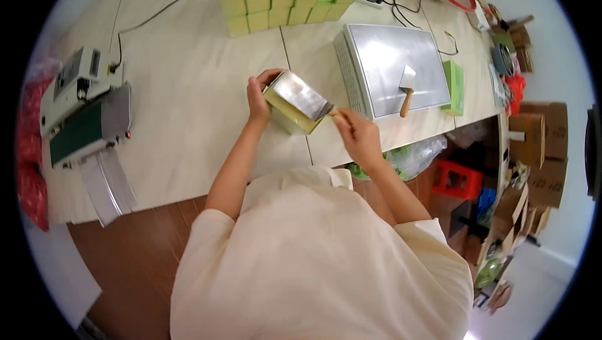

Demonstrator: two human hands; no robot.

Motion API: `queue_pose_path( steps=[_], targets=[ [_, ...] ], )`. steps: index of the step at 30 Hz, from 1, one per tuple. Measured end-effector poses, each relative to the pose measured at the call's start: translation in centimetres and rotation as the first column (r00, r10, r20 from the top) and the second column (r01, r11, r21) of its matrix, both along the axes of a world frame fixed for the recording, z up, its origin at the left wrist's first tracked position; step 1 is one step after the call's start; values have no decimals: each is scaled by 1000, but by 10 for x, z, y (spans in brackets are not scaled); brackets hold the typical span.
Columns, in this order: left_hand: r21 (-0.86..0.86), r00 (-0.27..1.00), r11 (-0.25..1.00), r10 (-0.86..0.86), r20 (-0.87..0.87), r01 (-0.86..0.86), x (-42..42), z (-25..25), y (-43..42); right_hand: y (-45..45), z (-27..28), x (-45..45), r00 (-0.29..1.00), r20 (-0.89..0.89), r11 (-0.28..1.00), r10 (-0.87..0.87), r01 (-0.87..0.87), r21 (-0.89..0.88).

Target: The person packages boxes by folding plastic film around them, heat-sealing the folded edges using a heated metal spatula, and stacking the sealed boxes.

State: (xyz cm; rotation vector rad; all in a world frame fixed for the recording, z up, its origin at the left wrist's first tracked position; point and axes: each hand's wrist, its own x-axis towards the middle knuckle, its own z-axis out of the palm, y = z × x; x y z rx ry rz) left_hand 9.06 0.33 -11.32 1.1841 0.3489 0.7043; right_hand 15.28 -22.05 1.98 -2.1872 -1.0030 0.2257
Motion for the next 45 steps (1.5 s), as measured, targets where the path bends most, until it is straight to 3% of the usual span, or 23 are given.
queue_pose_path(
  steps=[2, 4, 6, 9, 13, 16, 17, 18, 20, 22, 23, 24, 25, 29, 32, 35, 37, 38, 40, 41, 42, 44, 45],
  targets=[
    [-12, 999, 999, -36, 24, 36, 1, -1, 2, -12, -7, 17, 992, -51, 988, -111, 116, 98],
    [-30, 997, 997, -78, -16, 78, 1, -1, 5, -23, -29, 51, 913, -139, 900, -384, 403, 163],
    [-18, 996, 996, -90, -20, 90, 6, -5, 7, -25, -51, 85, 860, -11, 857, -510, 509, 81],
    [0, 998, 1000, -30, -62, 30, 10, -1, 7, -35, -106, 126, 786, 96, 784, -611, 617, -65],
    [-23, 996, 999, -37, -78, 35, 15, -4, 9, -29, -117, 140, 691, 5, 677, -723, 710, -193],
    [-27, 995, 999, -32, -93, 30, 23, -2, 11, -31, -131, 150, 682, 43, 676, -730, 731, -93],
    [-17, 995, 999, -45, -91, 43, 24, -1, 11, -36, -140, 152, 710, 252, 720, -657, 690, -68],
    [-13, 994, 999, -43, -98, 42, 26, 2, 9, -35, -132, 145, 713, 245, 722, -657, 689, -70],
    [-42, 992, 999, -5, -124, 0, 30, 6, 6, -28, -101, 121, 677, 553, 855, -486, 501, 138],
    [-30, 992, 999, -17, -128, 13, 36, 3, 8, -26, -126, 96, 905, 335, 965, -260, 232, 122],
    [-13, 991, 999, -42, -123, 41, 43, 1, 11, -20, -155, 79, 924, 351, 979, -151, 90, 185],
    [-3, 994, 999, -32, -108, 31, 47, -3, 12, -11, -174, 57, 978, 205, 981, -45, 4, 196],
    [2, 986, 1000, 13, -167, -13, 51, -11, 11, -1, -179, 35, 1000, -24, 982, 15, -10, 188],
    [17, 968, 1000, 20, -252, -17, 66, -15, 11, 27, -231, 16, 968, -244, 983, 65, -21, 181],
    [-118, 924, 988, 48, -379, -100, 65, -10, 11, 30, -212, 25, 922, -379, 980, 76, 0, 197],
    [-207, 929, 978, -39, -369, -41, 52, -57, 14, 28, -164, 59, 871, -488, 956, 60, 90, 278],
    [-275, 934, 953, -208, -290, 127, 29, -98, 5, 25, -121, 96, 656, -754, 900, 49, 299, 318],
    [-304, 905, 914, -348, -245, 269, 16, -117, 0, 23, -103, 116, 736, -677, 920, -10, 273, 283],
    [-162, 826, 913, -407, -389, 374, -7, -78, -29, 29, -48, 161, 847, -530, 921, -37, 234, 311],
    [-148, 806, 927, -372, -461, 343, -18, -67, -38, 37, -11, 183, 885, -466, 904, -12, 209, 374],
    [-135, 779, 940, -336, -530, 314, -26, -62, -45, 49, 20, 207, 967, -256, 858, -14, 143, 492],
    [-172, 766, 939, -343, -544, 299, -39, -61, -47, 84, 105, 240, 975, -221, 841, 22, 102, 531],
    [-201, 746, 939, -344, -570, 280, -43, -63, -45, 107, 126, 268, 999, 35, 835, -27, 3, 551]
  ],
)
